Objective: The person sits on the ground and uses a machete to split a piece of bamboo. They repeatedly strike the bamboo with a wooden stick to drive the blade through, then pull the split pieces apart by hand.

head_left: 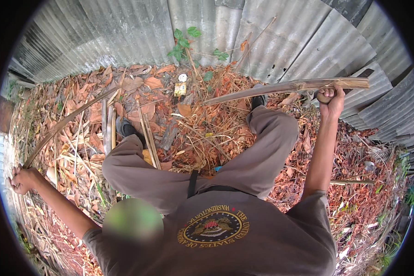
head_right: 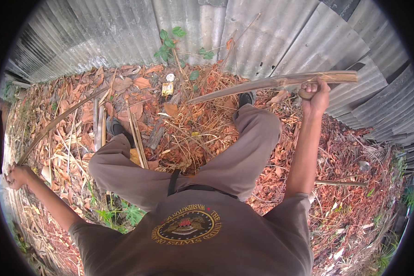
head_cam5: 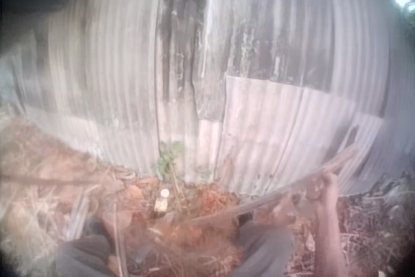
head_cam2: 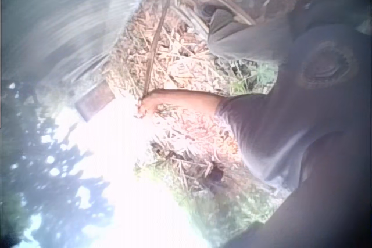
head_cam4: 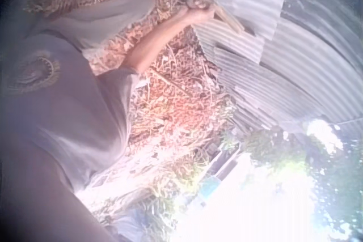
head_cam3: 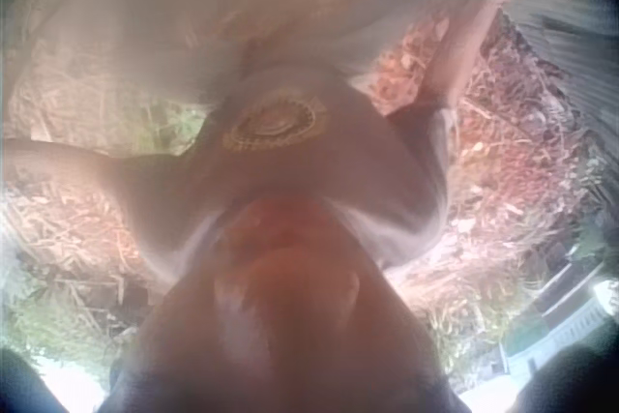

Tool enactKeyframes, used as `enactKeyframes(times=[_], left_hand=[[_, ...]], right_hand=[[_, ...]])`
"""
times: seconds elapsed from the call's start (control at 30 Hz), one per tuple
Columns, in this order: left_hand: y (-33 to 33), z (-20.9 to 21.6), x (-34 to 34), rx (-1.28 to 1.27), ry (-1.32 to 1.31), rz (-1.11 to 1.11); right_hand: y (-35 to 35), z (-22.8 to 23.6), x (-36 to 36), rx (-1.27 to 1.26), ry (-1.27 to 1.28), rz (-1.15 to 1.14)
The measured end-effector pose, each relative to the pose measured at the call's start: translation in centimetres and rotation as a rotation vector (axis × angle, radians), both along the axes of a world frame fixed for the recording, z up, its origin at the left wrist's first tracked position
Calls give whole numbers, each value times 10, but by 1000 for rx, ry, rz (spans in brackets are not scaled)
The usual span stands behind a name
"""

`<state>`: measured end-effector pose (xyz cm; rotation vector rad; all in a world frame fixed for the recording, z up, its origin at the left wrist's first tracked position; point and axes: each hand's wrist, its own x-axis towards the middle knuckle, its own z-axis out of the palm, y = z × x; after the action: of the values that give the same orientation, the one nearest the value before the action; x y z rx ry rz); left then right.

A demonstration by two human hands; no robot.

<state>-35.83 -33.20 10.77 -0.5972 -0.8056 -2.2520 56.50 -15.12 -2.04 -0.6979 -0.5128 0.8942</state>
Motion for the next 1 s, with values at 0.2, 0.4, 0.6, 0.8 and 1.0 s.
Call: enactKeyframes(times=[0.2, 0.4, 0.6, 0.8, 1.0], left_hand=[[15, -15, -56, 228, -194, 285], [-33, -31, -121, 455, -100, 55], [-85, -37, -136, 507, -25, -187], [-99, -47, -121, 588, -183, -160], [-98, -59, -138, 660, -194, -120]], right_hand=[[-7, 6, -50, -98, -171, -103], [-8, 6, -74, -84, -294, -180], [6, 0, -81, -57, -355, -224], [17, 7, -102, -1, -411, -209], [14, 2, -100, -24, -421, -129]])
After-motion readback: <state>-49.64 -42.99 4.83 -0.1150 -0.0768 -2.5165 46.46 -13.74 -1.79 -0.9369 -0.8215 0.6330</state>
